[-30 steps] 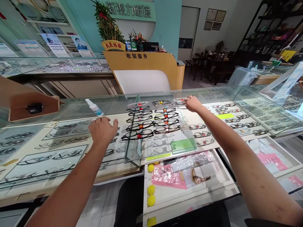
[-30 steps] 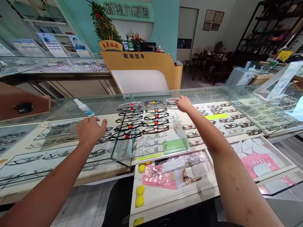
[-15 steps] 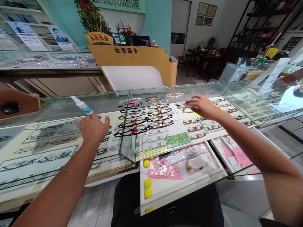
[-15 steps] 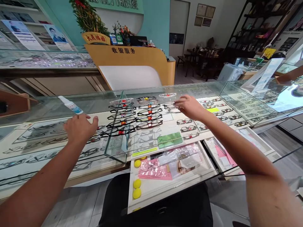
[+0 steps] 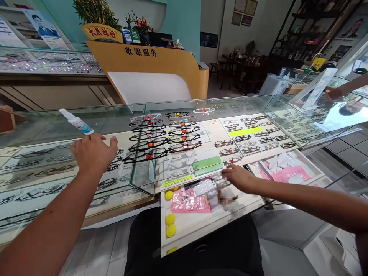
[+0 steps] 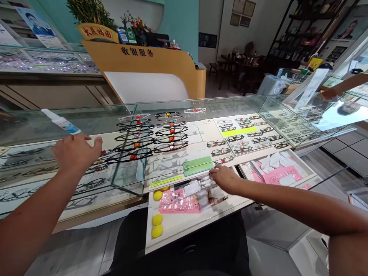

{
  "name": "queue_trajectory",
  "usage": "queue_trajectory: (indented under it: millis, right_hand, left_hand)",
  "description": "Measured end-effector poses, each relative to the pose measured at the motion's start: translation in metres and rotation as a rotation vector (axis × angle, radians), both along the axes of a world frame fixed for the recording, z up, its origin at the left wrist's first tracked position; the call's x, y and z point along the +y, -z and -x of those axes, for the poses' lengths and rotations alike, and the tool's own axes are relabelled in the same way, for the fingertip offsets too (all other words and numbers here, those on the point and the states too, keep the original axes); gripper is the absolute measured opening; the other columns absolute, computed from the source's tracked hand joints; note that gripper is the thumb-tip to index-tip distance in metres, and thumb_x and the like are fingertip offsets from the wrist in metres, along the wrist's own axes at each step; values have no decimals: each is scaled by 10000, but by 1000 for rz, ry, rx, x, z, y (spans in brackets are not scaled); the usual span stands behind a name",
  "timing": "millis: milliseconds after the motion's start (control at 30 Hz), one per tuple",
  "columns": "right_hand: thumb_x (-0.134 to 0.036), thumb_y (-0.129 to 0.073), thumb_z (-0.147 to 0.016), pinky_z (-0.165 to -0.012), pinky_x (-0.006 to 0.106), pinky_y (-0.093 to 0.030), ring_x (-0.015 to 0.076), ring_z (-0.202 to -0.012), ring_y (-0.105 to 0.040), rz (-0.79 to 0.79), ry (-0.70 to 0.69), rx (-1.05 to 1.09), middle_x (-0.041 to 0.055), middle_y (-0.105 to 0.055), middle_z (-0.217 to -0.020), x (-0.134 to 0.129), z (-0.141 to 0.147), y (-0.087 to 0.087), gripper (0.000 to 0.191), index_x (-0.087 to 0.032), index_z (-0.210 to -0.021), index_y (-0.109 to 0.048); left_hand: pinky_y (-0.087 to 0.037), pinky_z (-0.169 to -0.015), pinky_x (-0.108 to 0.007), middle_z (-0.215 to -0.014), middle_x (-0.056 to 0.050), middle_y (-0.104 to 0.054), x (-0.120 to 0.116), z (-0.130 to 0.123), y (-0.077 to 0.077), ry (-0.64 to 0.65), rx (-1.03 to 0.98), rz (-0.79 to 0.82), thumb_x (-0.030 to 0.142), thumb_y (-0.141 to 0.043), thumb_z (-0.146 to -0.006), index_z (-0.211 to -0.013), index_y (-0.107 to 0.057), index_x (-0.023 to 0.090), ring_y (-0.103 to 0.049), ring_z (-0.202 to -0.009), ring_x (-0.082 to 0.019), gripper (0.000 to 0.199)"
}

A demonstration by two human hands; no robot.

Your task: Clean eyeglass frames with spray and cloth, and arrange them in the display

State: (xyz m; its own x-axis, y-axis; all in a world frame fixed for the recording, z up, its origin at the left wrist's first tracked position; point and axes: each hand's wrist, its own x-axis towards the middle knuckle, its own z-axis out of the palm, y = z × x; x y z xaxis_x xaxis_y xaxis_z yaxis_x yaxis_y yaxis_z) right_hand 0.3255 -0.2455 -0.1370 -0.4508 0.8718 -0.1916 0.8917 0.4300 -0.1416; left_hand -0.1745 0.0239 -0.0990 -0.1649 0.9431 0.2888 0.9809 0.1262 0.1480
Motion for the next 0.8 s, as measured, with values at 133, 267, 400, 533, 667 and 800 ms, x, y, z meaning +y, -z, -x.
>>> queue_trajectory:
  millis: [133,267,400,533,667,800]
  right_hand:
    - [-48,-473,-1057,-1264,508,-455,348,-1540,-558,-125,194,-199,152,-664,-1641,66,-33,32,508,-142,-1471,-753]
    - [-80,-469,-1059,-1306,531,-381,391,-1625,-432,-204,299,-259,177,-571,-1724,131,-66,50,533,-102,-1539,-699]
    - [-73,-430,-1049,-1288,502,-385,379,-1640,-401,-262,384,-302,154,-511,-1777,185,-90,71,585,-89,-1595,-640]
    - [-75,-429,-1028,-1281,520,-381,395,-1642,-387,-282,409,-320,151,-486,-1795,229,-105,92,608,-65,-1603,-625]
    - [-100,-507,-988,-1263,518,-386,397,-1610,-423,-264,392,-317,148,-547,-1753,266,-116,108,593,-98,-1555,-682]
    - [-118,-487,-1011,-1262,516,-371,390,-1575,-462,-240,365,-305,133,-622,-1692,297,-126,121,532,-129,-1470,-757]
  left_hand:
    - [-441,-1200,-665,-1406,-313,-655,-1,-2,-2,-13,25,7,568,-395,-996,-1337,-705,51,-561,-1401,-505,692]
    - [-444,-1186,-677,-1414,-319,-640,-4,-7,-7,-32,35,38,585,-356,-991,-1359,-694,49,-555,-1402,-515,733]
    - [-448,-1171,-698,-1435,-342,-620,-4,-10,-14,-44,38,106,660,-272,-980,-1421,-658,40,-540,-1417,-546,852]
    - [-436,-1194,-700,-1474,-347,-601,0,-9,-15,-62,69,145,700,-203,-972,-1447,-645,51,-517,-1448,-550,918]
    - [-437,-1205,-688,-1441,-338,-622,5,-7,-12,-92,102,145,707,-200,-957,-1442,-658,66,-527,-1451,-533,925]
    - [-454,-1184,-681,-1359,-326,-660,7,-5,-10,-107,110,131,732,-198,-958,-1413,-672,80,-558,-1418,-521,926]
